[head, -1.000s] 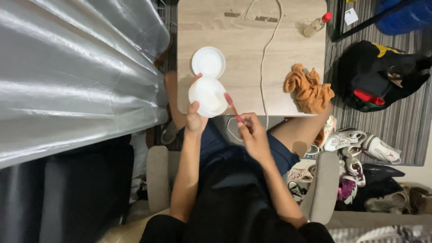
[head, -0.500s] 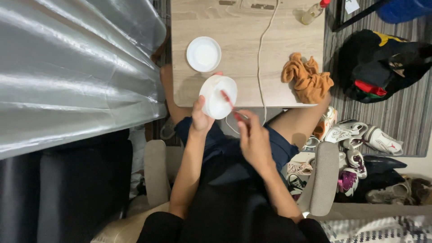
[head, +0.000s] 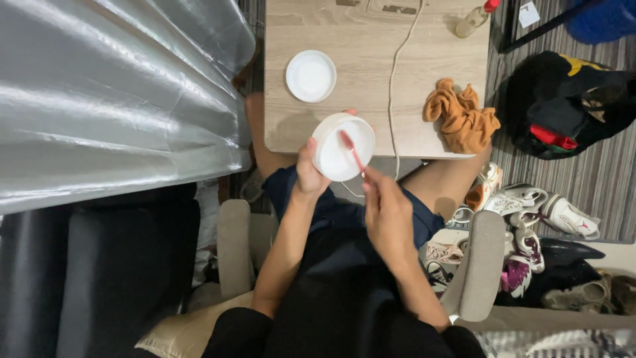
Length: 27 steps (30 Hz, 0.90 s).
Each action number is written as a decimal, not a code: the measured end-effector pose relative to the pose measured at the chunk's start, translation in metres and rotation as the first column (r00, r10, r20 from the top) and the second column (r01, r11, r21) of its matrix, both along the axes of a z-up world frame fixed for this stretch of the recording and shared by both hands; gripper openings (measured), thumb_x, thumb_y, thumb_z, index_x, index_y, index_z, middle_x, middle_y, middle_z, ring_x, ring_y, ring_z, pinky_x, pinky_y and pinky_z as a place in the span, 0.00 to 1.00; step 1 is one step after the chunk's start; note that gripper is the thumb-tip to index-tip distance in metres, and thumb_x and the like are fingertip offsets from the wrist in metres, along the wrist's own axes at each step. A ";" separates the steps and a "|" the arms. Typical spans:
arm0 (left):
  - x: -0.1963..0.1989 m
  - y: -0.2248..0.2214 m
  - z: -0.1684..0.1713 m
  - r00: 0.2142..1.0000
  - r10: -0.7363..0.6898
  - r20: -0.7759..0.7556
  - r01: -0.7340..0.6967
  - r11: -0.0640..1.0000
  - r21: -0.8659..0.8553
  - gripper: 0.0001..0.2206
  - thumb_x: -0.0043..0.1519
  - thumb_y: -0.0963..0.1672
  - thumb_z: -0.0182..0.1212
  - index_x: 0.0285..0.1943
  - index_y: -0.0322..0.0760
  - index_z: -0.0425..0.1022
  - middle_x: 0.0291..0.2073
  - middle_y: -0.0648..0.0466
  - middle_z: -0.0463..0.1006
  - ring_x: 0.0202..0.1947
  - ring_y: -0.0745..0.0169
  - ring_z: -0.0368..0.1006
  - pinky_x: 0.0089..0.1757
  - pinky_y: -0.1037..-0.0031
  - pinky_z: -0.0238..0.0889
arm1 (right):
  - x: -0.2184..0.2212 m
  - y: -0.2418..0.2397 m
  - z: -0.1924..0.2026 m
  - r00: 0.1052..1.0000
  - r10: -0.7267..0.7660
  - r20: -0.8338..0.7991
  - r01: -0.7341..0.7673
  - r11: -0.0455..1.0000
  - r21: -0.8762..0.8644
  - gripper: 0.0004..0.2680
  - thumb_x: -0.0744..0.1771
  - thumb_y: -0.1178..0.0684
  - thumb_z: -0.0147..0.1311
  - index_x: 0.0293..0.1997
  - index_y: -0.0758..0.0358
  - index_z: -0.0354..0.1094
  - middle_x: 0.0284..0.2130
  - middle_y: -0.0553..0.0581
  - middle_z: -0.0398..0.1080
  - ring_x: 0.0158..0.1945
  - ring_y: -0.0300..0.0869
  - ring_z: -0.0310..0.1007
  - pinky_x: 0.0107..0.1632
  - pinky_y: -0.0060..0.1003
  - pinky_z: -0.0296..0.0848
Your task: Applying a substance from a container to a small shoe component using a thin applicator tool at a repair bench.
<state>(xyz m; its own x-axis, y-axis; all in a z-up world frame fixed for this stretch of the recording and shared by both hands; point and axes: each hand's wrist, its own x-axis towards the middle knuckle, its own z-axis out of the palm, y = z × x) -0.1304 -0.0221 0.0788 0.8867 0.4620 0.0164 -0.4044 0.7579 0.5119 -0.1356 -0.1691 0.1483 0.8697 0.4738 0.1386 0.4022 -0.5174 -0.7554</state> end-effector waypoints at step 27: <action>-0.010 0.002 0.017 0.991 0.055 0.122 -0.060 0.997 0.043 0.24 0.69 0.52 0.45 0.67 0.33 0.65 0.56 0.40 0.75 0.57 0.48 0.72 0.61 0.47 0.59 | -0.017 -0.012 0.026 0.998 0.062 -0.017 -0.062 0.998 -0.024 0.04 0.69 0.59 0.55 0.46 0.65 0.74 0.39 0.65 0.79 0.43 0.58 0.80 0.39 0.48 0.78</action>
<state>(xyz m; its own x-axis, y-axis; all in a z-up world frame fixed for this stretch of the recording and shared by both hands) -0.1408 -0.0199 0.0958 0.8489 0.5085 0.1443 -0.5077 0.7083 0.4905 -0.1521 -0.1811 0.1746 0.8406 0.5300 0.1123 0.4220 -0.5105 -0.7492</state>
